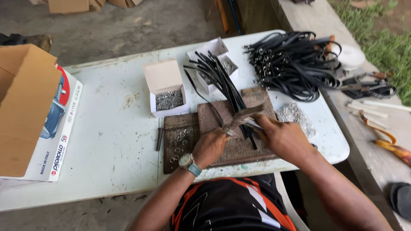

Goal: The person repeatedly picks up black shoe laces, inserts metal aglets, and uses a hammer to secure them onto a wooden block. The person then places the finished laces into a pile on the table.

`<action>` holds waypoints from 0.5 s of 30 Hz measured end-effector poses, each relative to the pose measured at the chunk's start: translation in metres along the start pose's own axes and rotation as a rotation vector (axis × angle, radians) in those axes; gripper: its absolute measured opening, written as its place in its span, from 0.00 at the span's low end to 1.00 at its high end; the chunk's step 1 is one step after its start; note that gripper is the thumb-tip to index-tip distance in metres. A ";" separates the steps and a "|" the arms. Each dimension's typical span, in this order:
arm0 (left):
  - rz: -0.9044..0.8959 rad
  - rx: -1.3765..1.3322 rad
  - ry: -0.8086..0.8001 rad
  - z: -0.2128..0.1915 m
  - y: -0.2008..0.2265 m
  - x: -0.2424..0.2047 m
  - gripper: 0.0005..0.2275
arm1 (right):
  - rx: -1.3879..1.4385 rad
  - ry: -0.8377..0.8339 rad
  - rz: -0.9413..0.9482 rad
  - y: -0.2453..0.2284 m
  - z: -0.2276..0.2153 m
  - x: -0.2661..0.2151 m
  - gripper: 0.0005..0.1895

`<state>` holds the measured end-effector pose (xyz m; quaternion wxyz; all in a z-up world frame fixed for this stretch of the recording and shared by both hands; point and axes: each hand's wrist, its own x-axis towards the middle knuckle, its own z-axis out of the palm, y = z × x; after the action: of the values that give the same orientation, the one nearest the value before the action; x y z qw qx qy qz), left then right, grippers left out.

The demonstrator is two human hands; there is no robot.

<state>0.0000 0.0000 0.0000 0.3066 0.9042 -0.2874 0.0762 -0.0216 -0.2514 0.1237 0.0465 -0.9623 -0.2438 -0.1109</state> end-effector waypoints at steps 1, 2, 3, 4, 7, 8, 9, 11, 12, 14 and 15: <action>0.001 -0.020 0.007 0.000 0.004 0.001 0.06 | 0.050 0.143 0.019 0.007 -0.001 -0.007 0.20; 0.003 -0.040 0.014 -0.001 0.005 0.004 0.07 | 0.101 0.285 0.038 0.021 -0.006 -0.012 0.12; -0.010 -0.065 0.017 0.001 0.008 0.001 0.08 | 0.122 0.177 0.326 0.038 -0.013 -0.020 0.06; -0.015 -0.070 0.046 0.002 0.008 0.003 0.08 | 0.058 0.457 0.205 0.063 -0.031 -0.029 0.03; 0.012 -0.084 0.074 -0.003 0.002 0.008 0.09 | 0.280 0.841 0.304 0.098 -0.067 -0.057 0.05; 0.036 -0.083 0.102 -0.004 0.003 0.010 0.09 | 0.396 0.918 0.317 0.099 -0.068 -0.055 0.06; 0.056 -0.088 0.123 -0.003 0.005 0.008 0.09 | 0.506 0.984 0.325 0.095 -0.062 -0.053 0.07; 0.068 -0.078 0.131 -0.002 0.006 0.007 0.09 | 0.434 0.956 0.257 0.073 -0.032 -0.034 0.10; 0.076 -0.070 0.139 -0.003 0.006 0.007 0.10 | 0.263 0.918 0.201 0.058 -0.014 -0.023 0.11; 0.008 -0.041 0.037 -0.004 0.007 0.006 0.08 | -0.004 0.158 0.104 0.023 0.018 -0.013 0.13; -0.019 -0.024 -0.016 -0.005 0.006 0.006 0.08 | -0.040 -0.031 0.056 0.014 0.025 -0.015 0.14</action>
<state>0.0019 -0.0040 0.0087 0.3160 0.9036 -0.2822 0.0626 -0.0231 -0.2675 0.0956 0.0267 -0.9711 -0.2151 -0.0996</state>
